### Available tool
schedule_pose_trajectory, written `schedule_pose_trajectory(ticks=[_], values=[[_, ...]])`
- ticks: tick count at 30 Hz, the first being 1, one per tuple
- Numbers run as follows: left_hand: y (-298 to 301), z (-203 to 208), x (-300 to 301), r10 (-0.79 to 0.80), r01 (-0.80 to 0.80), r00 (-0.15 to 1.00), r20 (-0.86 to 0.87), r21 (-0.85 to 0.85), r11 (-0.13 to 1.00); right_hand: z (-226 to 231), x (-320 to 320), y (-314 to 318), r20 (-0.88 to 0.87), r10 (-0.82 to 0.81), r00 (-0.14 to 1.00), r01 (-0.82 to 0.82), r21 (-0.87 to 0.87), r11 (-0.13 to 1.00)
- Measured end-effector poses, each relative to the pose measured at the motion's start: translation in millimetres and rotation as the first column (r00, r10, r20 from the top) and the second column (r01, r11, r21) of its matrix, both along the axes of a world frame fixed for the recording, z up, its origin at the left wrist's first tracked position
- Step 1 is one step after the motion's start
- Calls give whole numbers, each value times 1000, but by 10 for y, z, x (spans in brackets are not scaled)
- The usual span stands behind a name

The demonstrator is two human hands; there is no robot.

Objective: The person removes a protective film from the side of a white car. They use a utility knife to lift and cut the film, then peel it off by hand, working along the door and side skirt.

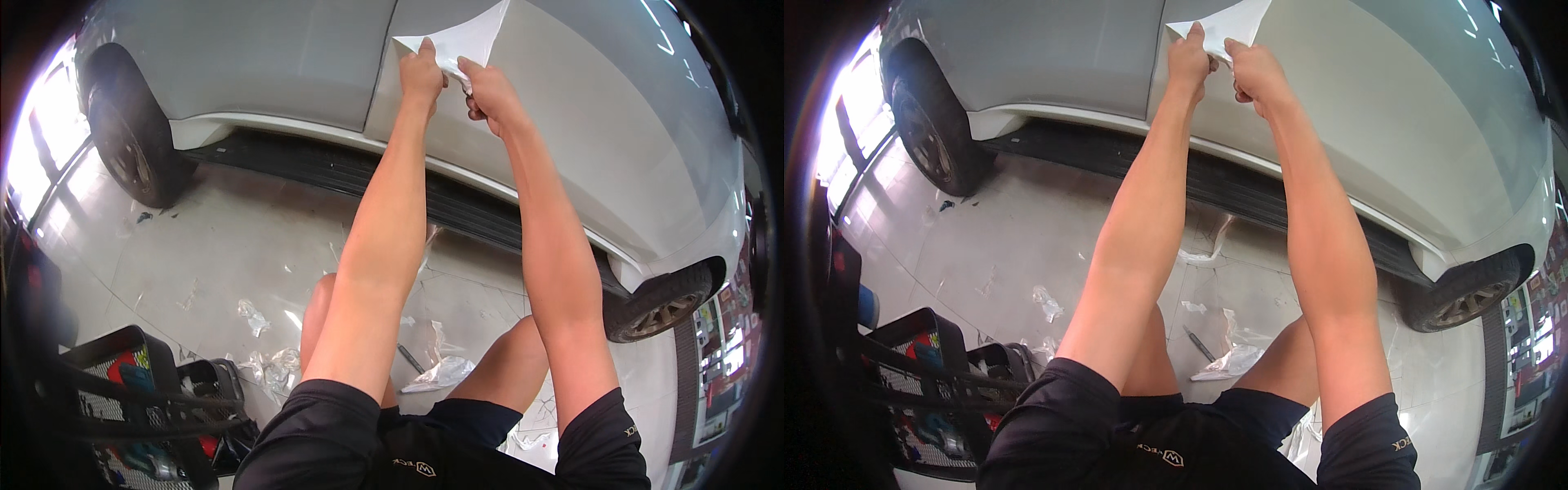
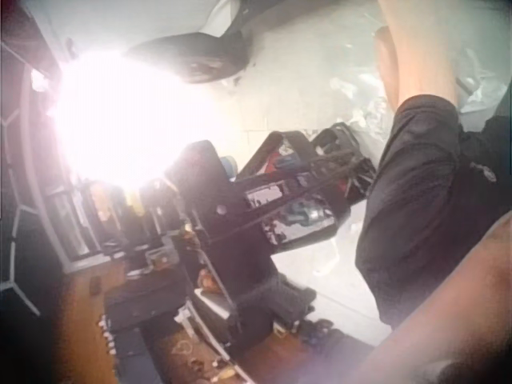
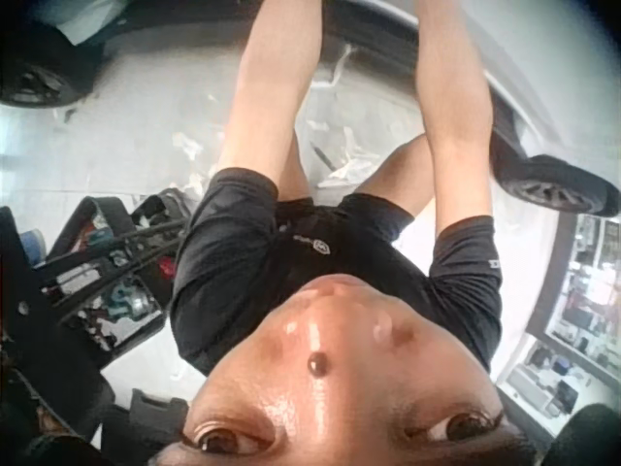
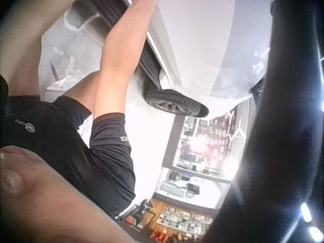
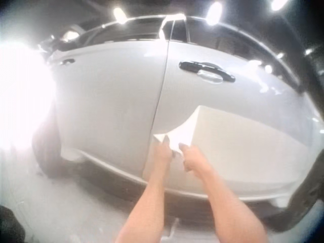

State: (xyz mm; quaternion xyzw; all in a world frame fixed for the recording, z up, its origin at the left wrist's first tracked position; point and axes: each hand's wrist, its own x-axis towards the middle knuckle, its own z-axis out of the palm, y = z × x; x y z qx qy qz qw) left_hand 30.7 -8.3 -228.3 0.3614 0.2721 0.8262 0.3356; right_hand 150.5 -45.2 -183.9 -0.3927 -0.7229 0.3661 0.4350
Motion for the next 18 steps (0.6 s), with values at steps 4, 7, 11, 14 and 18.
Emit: schedule_pose_trajectory(ticks=[4, 7, 11, 14, 18], values=[[-68, -45, 151, 12, -20, 994, 111, 69, 997, 31, 84, -2, 84, -1, 996, 1, 8, 1000], [-68, -98, 221, 40, -46, 993, 108, 56, 997, 16, 146, 16, 124, -5, 992, 1, 29, 1000], [-77, -184, 326, 53, -66, 990, 134, 95, 993, -3, 252, 29, 159, 8, 987, -13, 26, 1000], [-122, -251, 446, 88, -106, 986, 142, 120, 987, -29, 340, 24, 162, 66, 985, -72, 31, 997], [-160, -317, 604, -25, -16, 967, 255, 158, 987, -11, 401, 19, 180, 65, 982, -71, 25, 997]])
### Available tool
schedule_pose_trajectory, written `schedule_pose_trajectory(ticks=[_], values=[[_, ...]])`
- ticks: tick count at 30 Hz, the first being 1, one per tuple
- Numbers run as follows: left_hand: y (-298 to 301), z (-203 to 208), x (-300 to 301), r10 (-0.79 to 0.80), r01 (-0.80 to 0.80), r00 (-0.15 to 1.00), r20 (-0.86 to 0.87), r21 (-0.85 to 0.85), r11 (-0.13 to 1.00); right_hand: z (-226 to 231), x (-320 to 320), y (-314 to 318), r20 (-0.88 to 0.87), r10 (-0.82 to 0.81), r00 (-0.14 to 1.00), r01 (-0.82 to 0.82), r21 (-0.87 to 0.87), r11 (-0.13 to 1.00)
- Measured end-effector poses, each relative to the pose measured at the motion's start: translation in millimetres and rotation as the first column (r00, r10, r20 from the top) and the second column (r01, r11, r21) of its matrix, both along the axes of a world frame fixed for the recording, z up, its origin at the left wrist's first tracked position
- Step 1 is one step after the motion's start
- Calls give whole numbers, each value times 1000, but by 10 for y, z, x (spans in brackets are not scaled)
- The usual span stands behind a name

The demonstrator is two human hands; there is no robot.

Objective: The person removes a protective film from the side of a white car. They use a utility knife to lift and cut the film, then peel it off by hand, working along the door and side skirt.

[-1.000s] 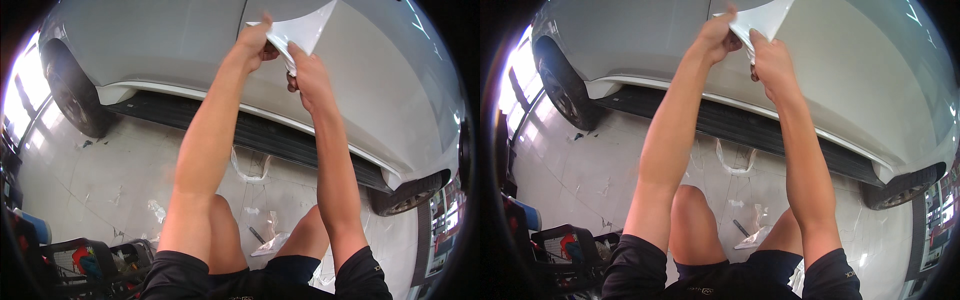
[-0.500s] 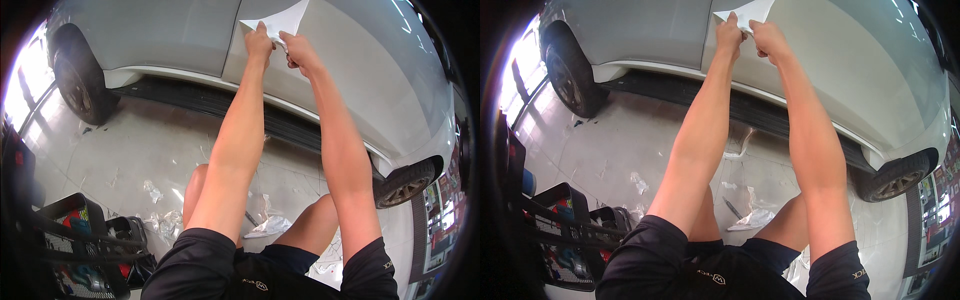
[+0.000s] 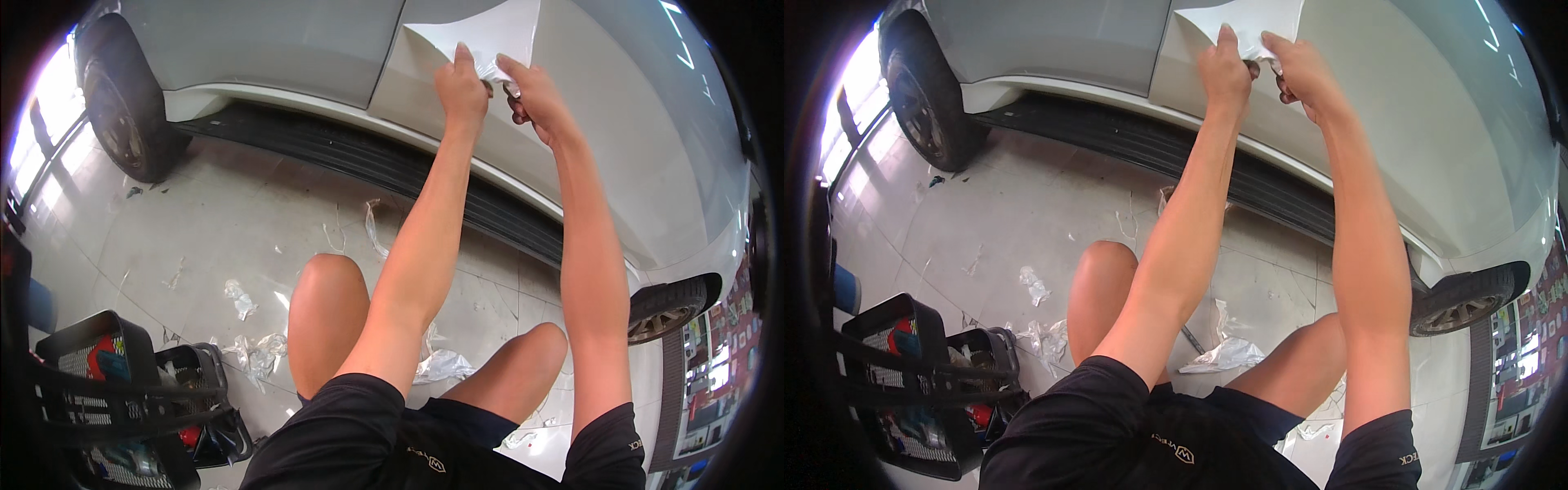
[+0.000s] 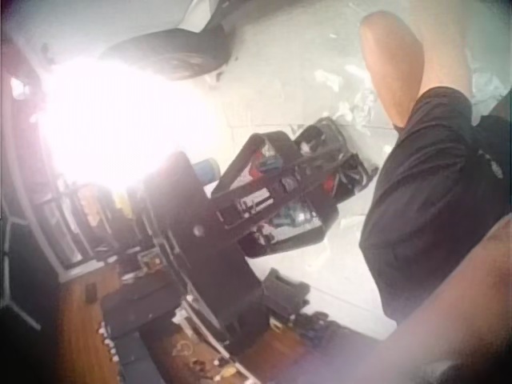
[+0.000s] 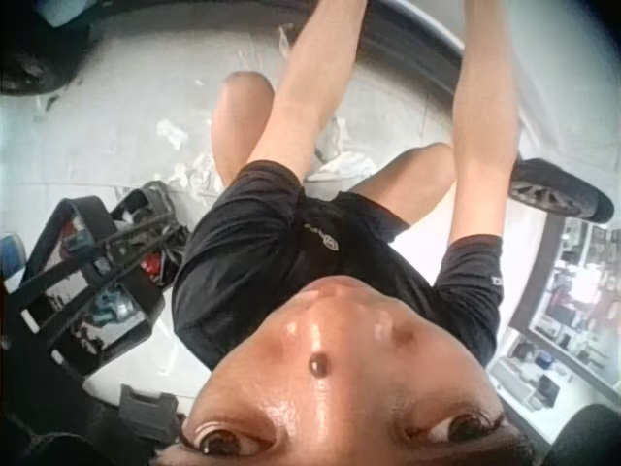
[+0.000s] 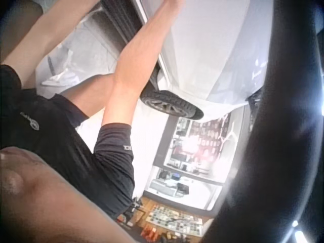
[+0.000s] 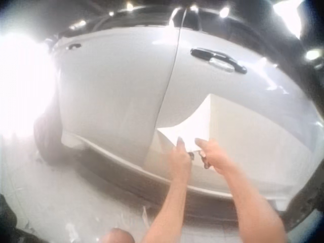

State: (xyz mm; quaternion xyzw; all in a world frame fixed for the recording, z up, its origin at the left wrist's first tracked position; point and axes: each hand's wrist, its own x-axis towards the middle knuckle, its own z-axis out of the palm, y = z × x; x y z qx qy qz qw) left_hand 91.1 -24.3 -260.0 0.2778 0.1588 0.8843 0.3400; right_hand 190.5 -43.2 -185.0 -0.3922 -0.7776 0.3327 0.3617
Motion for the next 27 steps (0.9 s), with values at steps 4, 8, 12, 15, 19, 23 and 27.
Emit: schedule_pose_trajectory(ticks=[4, 8, 12, 15, 19, 23, 27], values=[[48, -36, -33, 41, -37, 998, -47, 85, 996, 239, -111, -31, 144, -83, 986, 68, 103, 992], [156, -52, -34, 51, -49, 999, -11, 137, 989, 312, -461, -229, 45, -328, 944, 81, 929, 361], [398, 0, 51, 374, -421, 907, 194, 358, 834, -2, -1017, -396, 304, -686, 661, -286, 947, 144], [541, -33, 25, 395, -406, 914, 94, 213, 889, 88, -1468, -240, 615, -770, 168, -511, 723, 465], [472, -189, 30, 31, -22, 999, -29, 266, 964, 354, -1635, -12, 607, -772, -188, -494, 621, 609], [338, -132, 61, 25, -24, 1000, -2, 242, 970, 422, -1574, -3, 609, -776, -165, -670, 508, 541], [203, -82, 151, 72, -66, 997, -26, 171, 983, 442, -1536, -58, 563, -794, -231, -770, 393, 503]])
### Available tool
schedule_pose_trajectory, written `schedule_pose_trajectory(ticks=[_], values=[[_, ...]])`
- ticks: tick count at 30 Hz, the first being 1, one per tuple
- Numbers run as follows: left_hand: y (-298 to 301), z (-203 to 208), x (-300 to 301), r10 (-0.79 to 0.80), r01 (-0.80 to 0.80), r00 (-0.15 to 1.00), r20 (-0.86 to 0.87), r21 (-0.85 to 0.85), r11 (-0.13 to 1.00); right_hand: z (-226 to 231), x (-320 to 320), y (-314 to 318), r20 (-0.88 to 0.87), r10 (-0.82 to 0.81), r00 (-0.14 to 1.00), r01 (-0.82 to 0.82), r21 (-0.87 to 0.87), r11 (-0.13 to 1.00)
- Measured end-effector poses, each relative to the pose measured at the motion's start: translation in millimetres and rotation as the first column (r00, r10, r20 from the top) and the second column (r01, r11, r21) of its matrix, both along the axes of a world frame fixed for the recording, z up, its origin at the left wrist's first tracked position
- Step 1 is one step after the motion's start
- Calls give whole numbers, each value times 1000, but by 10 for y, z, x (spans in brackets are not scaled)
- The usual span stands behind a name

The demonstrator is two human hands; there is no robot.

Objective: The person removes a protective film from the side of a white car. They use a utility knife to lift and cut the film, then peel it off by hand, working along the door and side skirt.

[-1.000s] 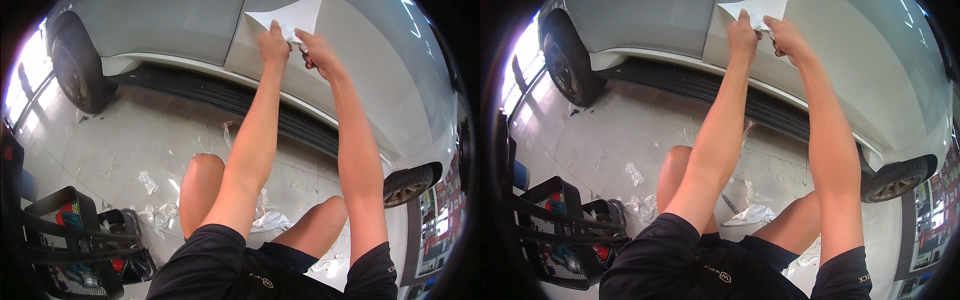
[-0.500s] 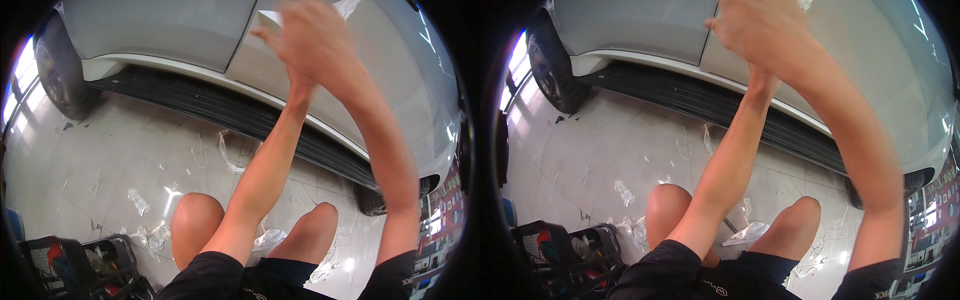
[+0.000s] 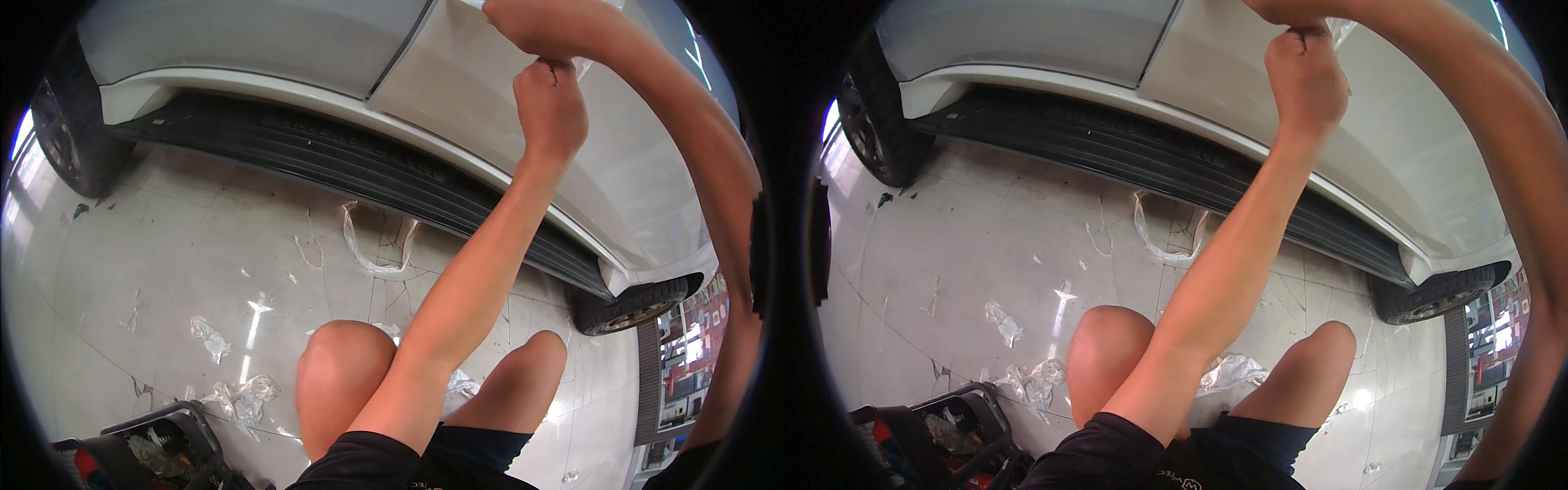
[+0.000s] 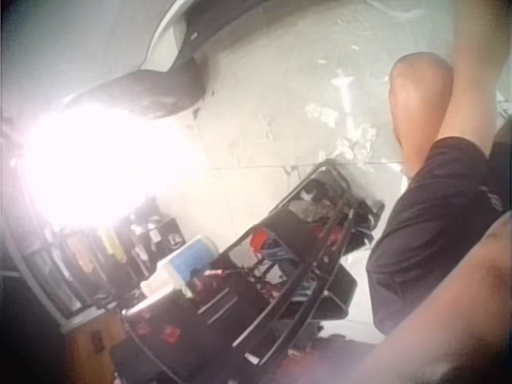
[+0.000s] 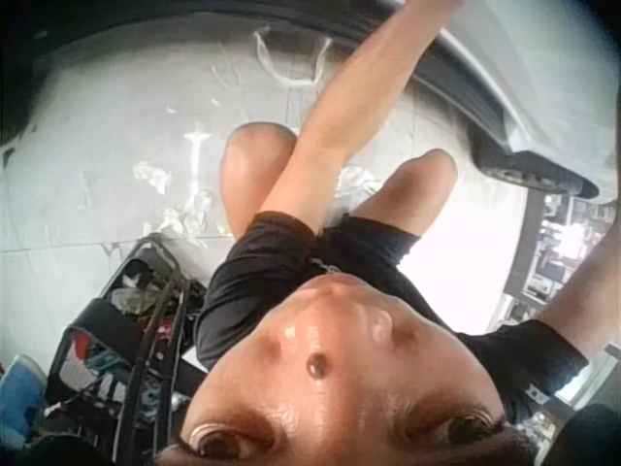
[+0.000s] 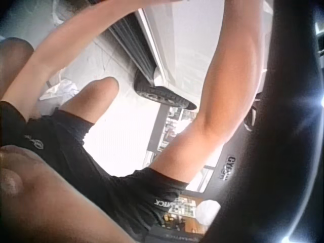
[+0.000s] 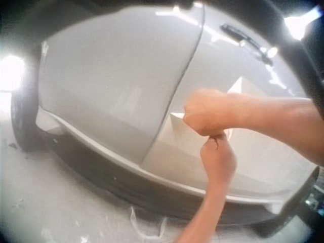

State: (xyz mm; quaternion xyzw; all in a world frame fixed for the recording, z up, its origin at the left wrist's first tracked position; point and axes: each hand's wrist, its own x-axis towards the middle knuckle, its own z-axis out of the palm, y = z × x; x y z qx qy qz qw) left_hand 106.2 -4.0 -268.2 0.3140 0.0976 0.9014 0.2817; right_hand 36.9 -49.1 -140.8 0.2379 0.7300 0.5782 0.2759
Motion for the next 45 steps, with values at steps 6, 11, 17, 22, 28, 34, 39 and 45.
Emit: schedule_pose_trajectory(ticks=[6, 11, 17, 22, 28, 34, 39, 45], values=[[-130, -4, 167, 100, -101, 994, 43, 18, 995, -76, 60, -102, 65, -152, 986, 152, 6, 988], [-141, -82, 227, 59, -59, 998, -31, -13, 998, -134, 45, -241, 76, -377, 923, 374, 50, 926], [3, -191, 377, 16, -16, 1000, 2, 45, 999, -115, 597, 113, -356, 162, 920, -264, -260, 929], [269, -323, 92, 18, 11, 987, -162, 175, 985, 22, 823, 361, -400, 141, 906, -304, -380, 874], [114, -377, -939, -474, 480, 875, -99, 45, 876, -103, 782, 430, -565, 250, 786, -507, -358, 784], [160, -45, -1058, -308, 286, 948, -80, -208, 935, -125, 890, 452, -510, 292, 809, -489, -307, 817], [261, -144, -825, 131, -132, 991, -19, -21, 991, -134, 837, 397, -491, 303, 817, -478, -280, 832], [222, -278, -688, 175, -190, 978, -111, -143, 971, -120, 856, 278, -381, 290, 878, -404, -265, 876]])
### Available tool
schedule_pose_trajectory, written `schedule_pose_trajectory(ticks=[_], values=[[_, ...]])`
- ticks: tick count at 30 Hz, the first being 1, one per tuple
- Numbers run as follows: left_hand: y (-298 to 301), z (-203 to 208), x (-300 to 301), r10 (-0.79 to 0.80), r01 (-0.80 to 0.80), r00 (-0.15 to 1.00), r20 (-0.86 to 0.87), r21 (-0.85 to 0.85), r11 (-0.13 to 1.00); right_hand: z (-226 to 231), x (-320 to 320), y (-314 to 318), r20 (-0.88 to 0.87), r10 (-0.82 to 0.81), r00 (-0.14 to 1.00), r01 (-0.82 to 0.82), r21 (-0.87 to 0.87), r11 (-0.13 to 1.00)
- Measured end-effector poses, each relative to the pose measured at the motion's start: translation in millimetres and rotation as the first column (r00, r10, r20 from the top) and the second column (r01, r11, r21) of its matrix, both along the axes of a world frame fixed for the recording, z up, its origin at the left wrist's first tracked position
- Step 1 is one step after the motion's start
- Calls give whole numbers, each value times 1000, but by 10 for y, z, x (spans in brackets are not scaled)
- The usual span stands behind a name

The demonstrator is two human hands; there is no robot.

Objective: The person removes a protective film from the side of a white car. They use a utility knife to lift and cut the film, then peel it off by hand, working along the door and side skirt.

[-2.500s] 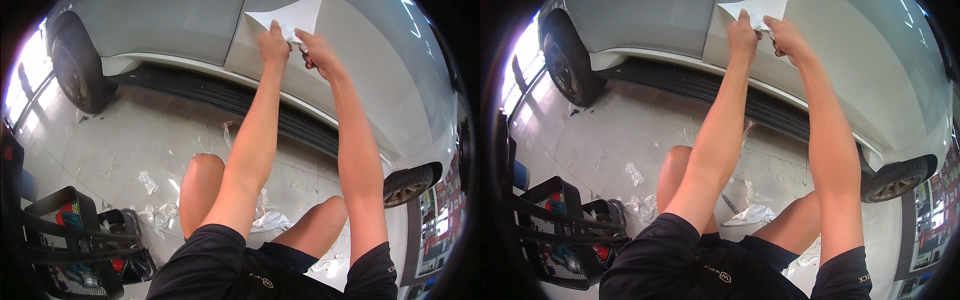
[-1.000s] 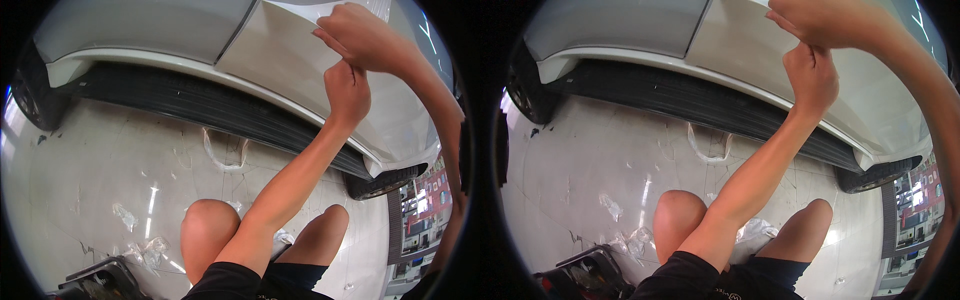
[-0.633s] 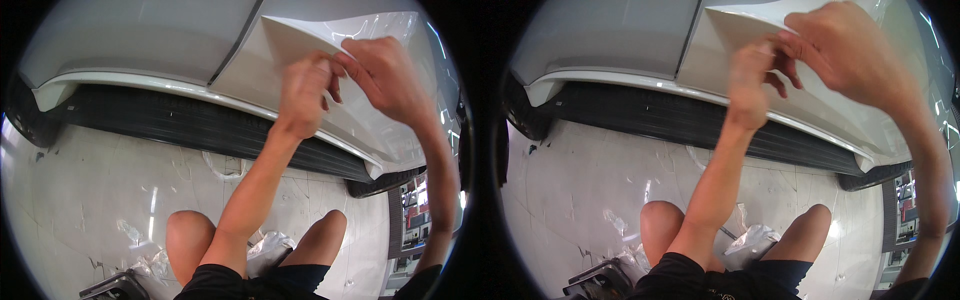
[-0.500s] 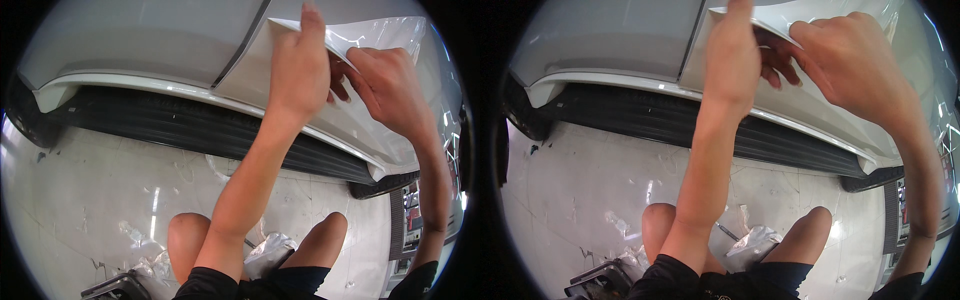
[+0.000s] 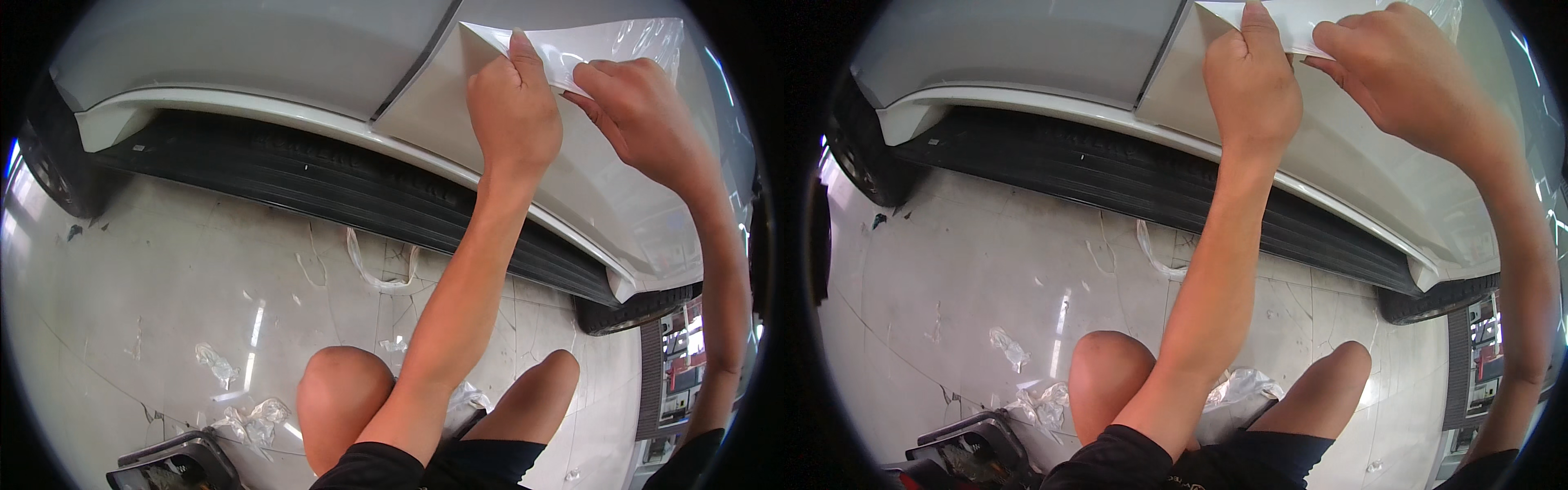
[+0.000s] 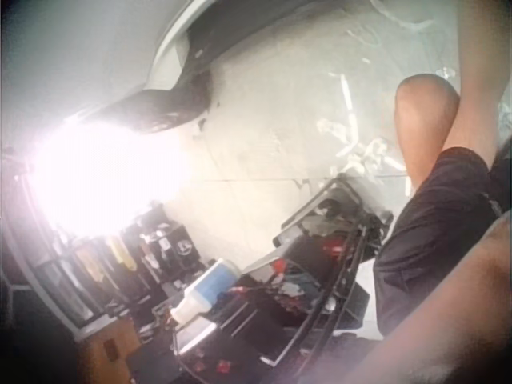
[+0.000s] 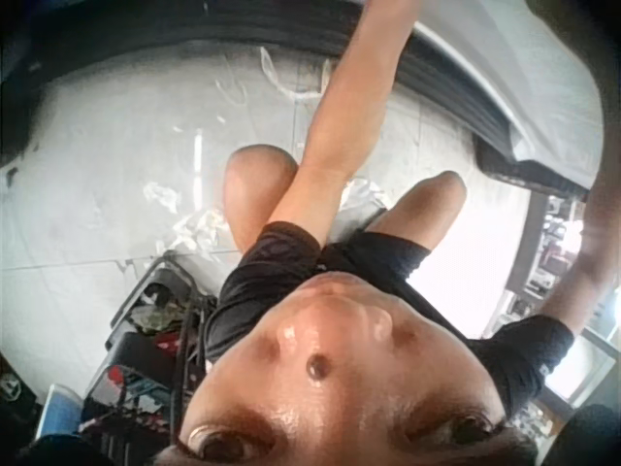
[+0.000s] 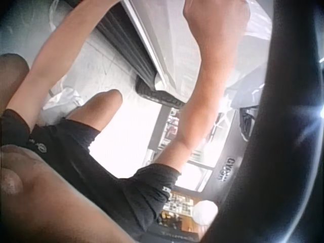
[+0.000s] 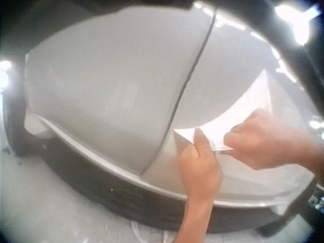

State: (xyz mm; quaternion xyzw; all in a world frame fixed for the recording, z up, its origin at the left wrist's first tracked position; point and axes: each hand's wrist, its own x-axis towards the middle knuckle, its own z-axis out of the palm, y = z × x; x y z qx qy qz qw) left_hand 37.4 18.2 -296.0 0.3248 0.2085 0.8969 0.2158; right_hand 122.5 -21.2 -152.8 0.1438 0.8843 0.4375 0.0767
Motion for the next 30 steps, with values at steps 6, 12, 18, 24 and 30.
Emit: schedule_pose_trajectory(ticks=[6, 12, 18, 24, 30], values=[[-154, 1, 94, 19, -18, 999, 45, -33, 999, 17, 49, -66, 39, 32, 999, -33, 27, 999], [-239, -56, 185, -37, 40, 998, 48, -58, 997, 7, -64, -220, 117, -34, 993, 27, 60, 998], [-357, -87, 349, -259, 234, 929, 266, 122, 965, 39, 88, -133, 169, 121, 978, -142, 120, 982], [-427, -169, 460, -453, 418, 806, 381, 177, 891, -108, 254, -296, -99, 172, 980, -163, 97, 982], [-413, -281, 451, -443, 415, 841, 312, 153, 897, -809, 285, -481, -652, -726, 219, -348, -747, 566]])
